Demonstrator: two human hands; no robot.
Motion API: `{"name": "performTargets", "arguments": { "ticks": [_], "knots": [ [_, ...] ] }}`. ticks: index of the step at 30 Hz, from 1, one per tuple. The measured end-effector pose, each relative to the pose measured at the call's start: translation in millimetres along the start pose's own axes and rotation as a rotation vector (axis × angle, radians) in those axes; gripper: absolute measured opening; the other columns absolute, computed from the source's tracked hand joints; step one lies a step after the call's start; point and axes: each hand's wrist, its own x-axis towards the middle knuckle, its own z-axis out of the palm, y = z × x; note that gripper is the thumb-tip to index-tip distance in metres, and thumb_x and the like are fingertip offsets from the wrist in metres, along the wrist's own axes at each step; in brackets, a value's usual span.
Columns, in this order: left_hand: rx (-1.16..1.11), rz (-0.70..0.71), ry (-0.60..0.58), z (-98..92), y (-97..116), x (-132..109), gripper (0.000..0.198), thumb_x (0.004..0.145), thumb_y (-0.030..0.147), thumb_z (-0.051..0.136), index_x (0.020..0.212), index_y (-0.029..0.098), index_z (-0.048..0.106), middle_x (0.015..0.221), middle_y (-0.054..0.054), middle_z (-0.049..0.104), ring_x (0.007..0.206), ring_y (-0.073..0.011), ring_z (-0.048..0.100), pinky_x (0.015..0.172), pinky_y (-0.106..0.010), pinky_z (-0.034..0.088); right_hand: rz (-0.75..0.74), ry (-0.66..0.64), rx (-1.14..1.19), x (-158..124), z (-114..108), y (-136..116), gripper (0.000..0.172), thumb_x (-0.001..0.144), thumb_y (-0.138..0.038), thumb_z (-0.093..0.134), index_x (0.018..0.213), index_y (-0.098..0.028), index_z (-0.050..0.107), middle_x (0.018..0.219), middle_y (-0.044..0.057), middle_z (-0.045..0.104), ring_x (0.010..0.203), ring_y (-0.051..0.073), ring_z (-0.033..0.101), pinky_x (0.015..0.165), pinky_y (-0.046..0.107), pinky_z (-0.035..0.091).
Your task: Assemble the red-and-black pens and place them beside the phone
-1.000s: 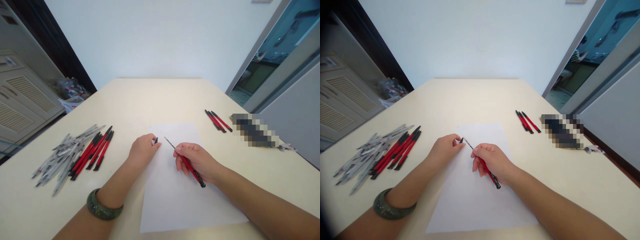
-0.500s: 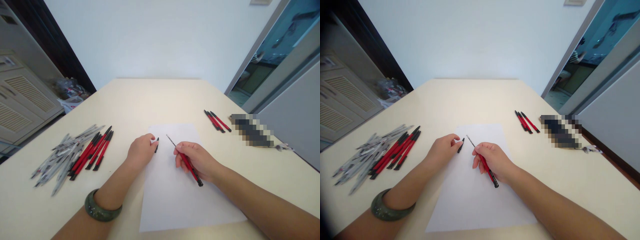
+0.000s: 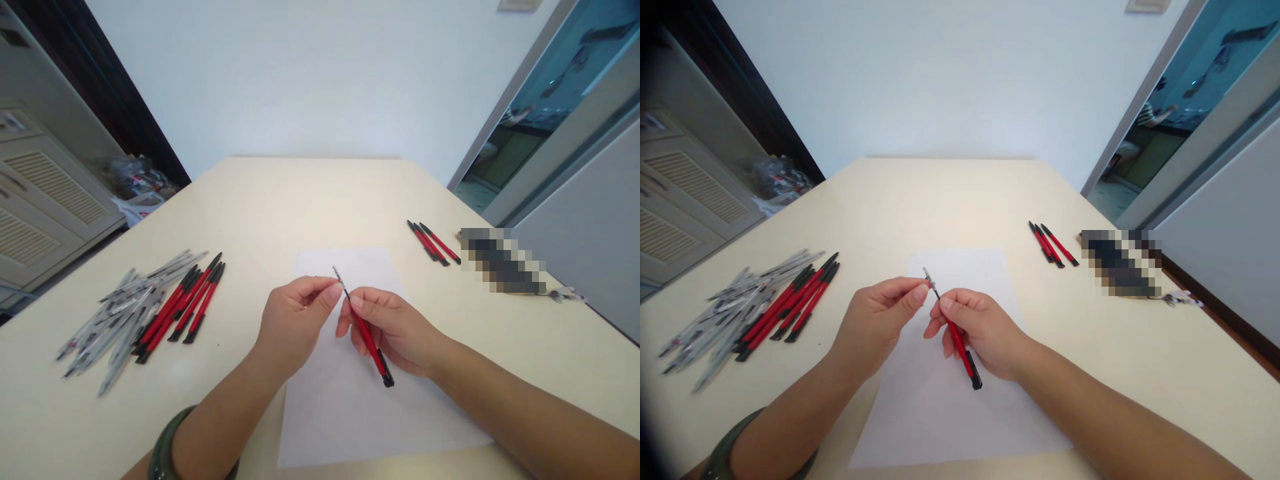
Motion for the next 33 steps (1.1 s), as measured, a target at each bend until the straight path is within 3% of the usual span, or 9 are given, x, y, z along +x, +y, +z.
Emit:
{"name": "performTargets", "arguments": {
  "ticks": [4, 14, 20, 23, 29, 33],
  "knots": [
    [-0.240, -0.094, 0.008, 2.5, -3, 2, 0.017, 0.067, 0.029, 0.063, 0.078, 0.017, 0.065, 0.080, -0.002, 0.067, 0.075, -0.0144, 0.058, 0.072, -0.026, 0.044, -0.002, -0.019, -0.051, -1, 0, 3, 0.021, 0.080, -0.034, 0.045, 0.074, -0.015, 0.051, 0.066, 0.003, 0.060, 0.042, 0.006, 0.049, 0.040, 0.018, 0.034],
    [-0.299, -0.084, -0.036, 0.5, -6, 6, 0.012, 0.070, 0.026, 0.059, 0.065, 0.015, 0.057, 0.059, 0.004, 0.051, 0.057, -0.0068, 0.044, 0.059, -0.019, 0.038, 0.022, 0.003, -0.182, -2, -1, 5, 0.022, 0.079, -0.037, 0.046, 0.075, -0.016, 0.050, 0.063, 0.002, 0.062, 0.040, 0.009, 0.053, 0.037, 0.018, 0.033],
    [-0.311, -0.085, 0.061, -9.3, -13, 16, 0.013, 0.070, 0.029, 0.057, 0.069, 0.016, 0.057, 0.059, 0.004, 0.049, 0.056, -0.0072, 0.043, 0.058, -0.021, 0.038, -0.017, 0.065, -0.264, 1, -6, 5, 0.020, 0.077, -0.034, 0.047, 0.071, -0.015, 0.052, 0.060, 0.003, 0.063, 0.041, 0.008, 0.051, 0.042, 0.020, 0.035],
    [-0.115, -0.086, 0.108, -12.6, -16, 20, 0.018, 0.070, 0.034, 0.055, 0.069, 0.016, 0.057, 0.058, 0.004, 0.051, 0.055, -0.0088, 0.045, 0.056, -0.022, 0.038, -0.072, 0.149, -0.249, 4, -11, 4, 0.019, 0.077, -0.032, 0.046, 0.071, -0.016, 0.053, 0.057, 0.002, 0.062, 0.041, 0.008, 0.049, 0.043, 0.020, 0.035],
    [0.710, -0.027, 0.014, -6.3, -21, 27, 0.021, 0.072, 0.036, 0.046, 0.068, 0.021, 0.060, 0.060, 0.001, 0.059, 0.055, -0.0132, 0.051, 0.051, -0.024, 0.035, -0.114, 0.242, -0.205, 7, -16, -1, 0.020, 0.077, -0.033, 0.044, 0.071, -0.016, 0.052, 0.052, 0.001, 0.058, 0.039, 0.008, 0.045, 0.041, 0.019, 0.032],
    [0.936, -0.012, -0.039, 3.3, -22, 34, 0.022, 0.072, 0.032, 0.044, 0.061, 0.021, 0.060, 0.062, -0.001, 0.061, 0.059, -0.0165, 0.054, 0.052, -0.026, 0.035, -0.117, 0.291, -0.177, 7, -17, -3, 0.019, 0.076, -0.034, 0.045, 0.072, -0.016, 0.052, 0.051, 0.000, 0.057, 0.038, 0.008, 0.043, 0.041, 0.020, 0.032]
  ]
}}
